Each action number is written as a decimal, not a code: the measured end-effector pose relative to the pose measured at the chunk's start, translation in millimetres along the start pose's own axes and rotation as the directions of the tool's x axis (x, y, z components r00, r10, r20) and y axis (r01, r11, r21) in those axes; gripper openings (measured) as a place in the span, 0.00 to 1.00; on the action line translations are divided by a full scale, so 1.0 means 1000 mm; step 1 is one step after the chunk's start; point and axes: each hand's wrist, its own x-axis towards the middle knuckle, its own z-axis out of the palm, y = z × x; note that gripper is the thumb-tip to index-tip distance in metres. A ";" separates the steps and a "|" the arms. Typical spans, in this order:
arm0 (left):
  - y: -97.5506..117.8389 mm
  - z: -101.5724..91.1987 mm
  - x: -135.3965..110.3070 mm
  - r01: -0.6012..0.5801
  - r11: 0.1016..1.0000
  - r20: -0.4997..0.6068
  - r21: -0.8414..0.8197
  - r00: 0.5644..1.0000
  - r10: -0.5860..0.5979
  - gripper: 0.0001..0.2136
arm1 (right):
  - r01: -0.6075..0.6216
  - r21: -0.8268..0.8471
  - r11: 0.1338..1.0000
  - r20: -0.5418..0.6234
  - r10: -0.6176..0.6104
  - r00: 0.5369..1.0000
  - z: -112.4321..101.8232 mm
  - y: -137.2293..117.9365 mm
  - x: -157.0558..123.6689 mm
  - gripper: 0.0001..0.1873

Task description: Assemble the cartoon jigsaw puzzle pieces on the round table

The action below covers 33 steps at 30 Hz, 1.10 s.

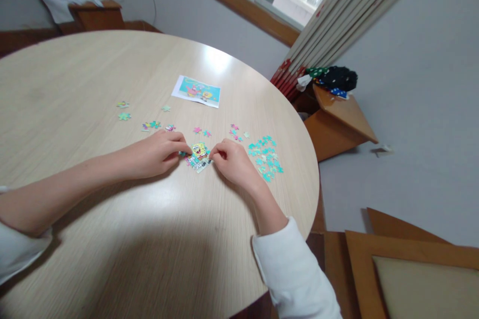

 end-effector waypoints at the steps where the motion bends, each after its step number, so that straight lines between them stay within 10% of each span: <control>1: 0.000 0.000 0.000 -0.002 1.000 0.000 0.003 1.000 0.002 0.17 | -0.009 -0.001 1.000 -0.010 0.009 1.000 0.000 0.001 0.000 0.12; 33: 0.001 -0.001 0.000 -0.004 1.000 0.001 0.009 1.000 0.004 0.17 | 0.069 -0.012 0.998 0.019 -0.069 0.997 -0.002 0.000 -0.001 0.15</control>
